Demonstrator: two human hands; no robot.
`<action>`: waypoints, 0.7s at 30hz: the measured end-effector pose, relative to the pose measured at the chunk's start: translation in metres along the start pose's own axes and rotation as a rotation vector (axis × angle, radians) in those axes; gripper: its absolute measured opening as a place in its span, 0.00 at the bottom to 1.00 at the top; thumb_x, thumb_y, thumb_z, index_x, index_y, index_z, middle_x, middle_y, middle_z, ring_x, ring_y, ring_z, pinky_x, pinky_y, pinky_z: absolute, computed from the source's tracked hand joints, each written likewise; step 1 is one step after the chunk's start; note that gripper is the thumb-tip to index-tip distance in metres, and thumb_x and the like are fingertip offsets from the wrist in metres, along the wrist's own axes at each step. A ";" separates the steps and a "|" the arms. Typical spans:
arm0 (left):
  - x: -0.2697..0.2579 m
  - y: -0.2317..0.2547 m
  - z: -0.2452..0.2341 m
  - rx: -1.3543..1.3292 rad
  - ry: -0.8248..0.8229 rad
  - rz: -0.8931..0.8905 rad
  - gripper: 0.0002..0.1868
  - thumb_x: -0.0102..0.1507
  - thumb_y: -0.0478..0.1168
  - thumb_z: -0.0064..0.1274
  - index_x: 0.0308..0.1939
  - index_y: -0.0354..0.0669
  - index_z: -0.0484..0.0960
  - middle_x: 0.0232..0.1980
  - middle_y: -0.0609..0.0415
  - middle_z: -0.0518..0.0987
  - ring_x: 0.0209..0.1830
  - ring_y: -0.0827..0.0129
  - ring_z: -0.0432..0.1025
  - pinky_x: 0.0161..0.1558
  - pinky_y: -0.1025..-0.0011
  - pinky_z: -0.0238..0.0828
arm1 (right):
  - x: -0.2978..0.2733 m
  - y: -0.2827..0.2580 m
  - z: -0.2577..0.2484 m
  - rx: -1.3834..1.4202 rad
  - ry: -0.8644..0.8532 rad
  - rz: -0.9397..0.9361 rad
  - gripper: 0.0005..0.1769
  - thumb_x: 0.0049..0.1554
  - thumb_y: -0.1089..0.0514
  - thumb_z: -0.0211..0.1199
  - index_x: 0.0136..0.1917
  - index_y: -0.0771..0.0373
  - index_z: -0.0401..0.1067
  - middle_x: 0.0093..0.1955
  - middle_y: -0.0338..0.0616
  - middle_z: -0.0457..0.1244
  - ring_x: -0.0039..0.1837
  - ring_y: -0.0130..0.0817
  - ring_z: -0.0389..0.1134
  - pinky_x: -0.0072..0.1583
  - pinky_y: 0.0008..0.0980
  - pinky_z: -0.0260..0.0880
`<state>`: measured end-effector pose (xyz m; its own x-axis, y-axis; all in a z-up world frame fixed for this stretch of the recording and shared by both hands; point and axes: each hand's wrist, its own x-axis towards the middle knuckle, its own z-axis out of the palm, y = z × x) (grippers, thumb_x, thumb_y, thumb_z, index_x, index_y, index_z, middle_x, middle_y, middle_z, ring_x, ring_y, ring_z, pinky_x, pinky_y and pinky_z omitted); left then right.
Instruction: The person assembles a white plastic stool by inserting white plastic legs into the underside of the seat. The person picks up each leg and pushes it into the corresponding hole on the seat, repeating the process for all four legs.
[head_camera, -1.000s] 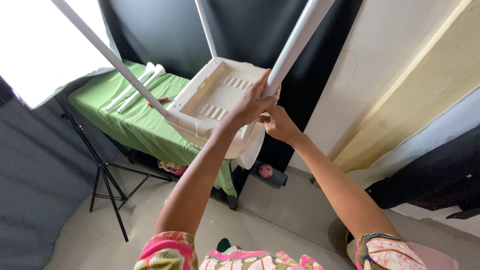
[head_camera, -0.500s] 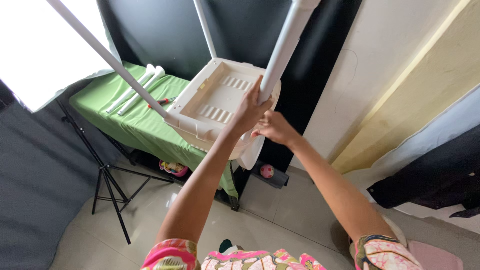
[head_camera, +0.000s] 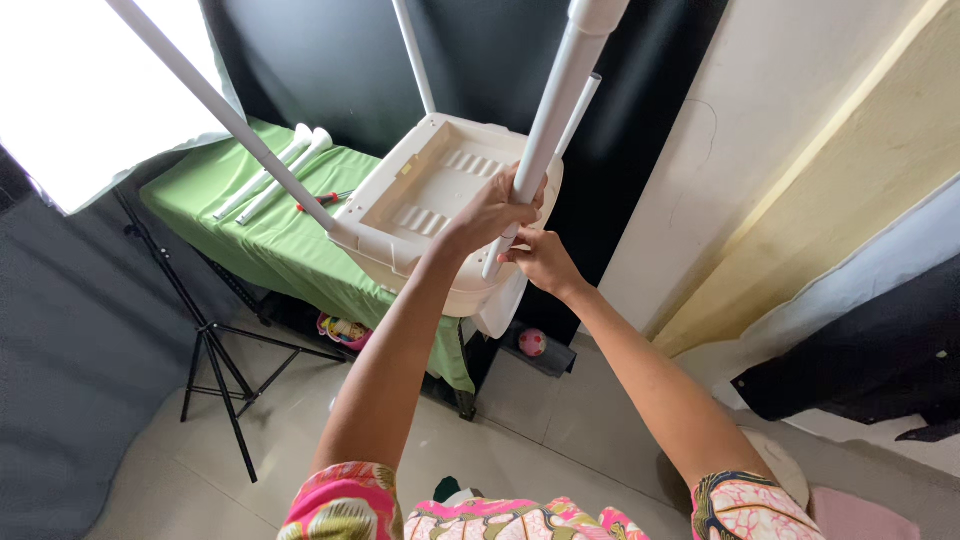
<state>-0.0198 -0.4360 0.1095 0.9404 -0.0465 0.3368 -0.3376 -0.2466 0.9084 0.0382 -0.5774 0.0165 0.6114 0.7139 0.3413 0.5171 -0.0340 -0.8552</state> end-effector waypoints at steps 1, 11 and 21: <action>0.003 -0.001 -0.002 -0.020 -0.017 -0.002 0.15 0.54 0.27 0.55 0.42 0.44 0.72 0.35 0.60 0.69 0.38 0.74 0.68 0.47 0.72 0.69 | 0.001 0.000 0.000 0.016 -0.003 -0.014 0.13 0.54 0.65 0.69 0.53 0.70 0.77 0.48 0.47 0.73 0.52 0.32 0.76 0.56 0.31 0.76; -0.002 -0.022 0.031 0.241 0.308 0.069 0.29 0.60 0.35 0.61 0.64 0.44 0.70 0.36 0.57 0.74 0.39 0.67 0.73 0.48 0.64 0.72 | -0.003 0.005 0.004 -0.172 0.070 -0.010 0.10 0.56 0.67 0.64 0.52 0.69 0.77 0.48 0.51 0.74 0.50 0.37 0.77 0.54 0.33 0.77; -0.006 -0.005 0.034 0.222 0.302 0.074 0.43 0.54 0.37 0.67 0.73 0.39 0.67 0.42 0.47 0.82 0.45 0.63 0.78 0.53 0.65 0.76 | -0.034 -0.020 0.022 0.007 0.207 -0.001 0.25 0.56 0.63 0.65 0.66 0.67 0.64 0.56 0.46 0.68 0.59 0.35 0.70 0.57 0.32 0.74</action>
<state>-0.0219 -0.4670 0.0946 0.8485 0.2069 0.4871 -0.3556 -0.4587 0.8143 -0.0054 -0.5856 0.0133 0.7212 0.5552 0.4143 0.5140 -0.0279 -0.8573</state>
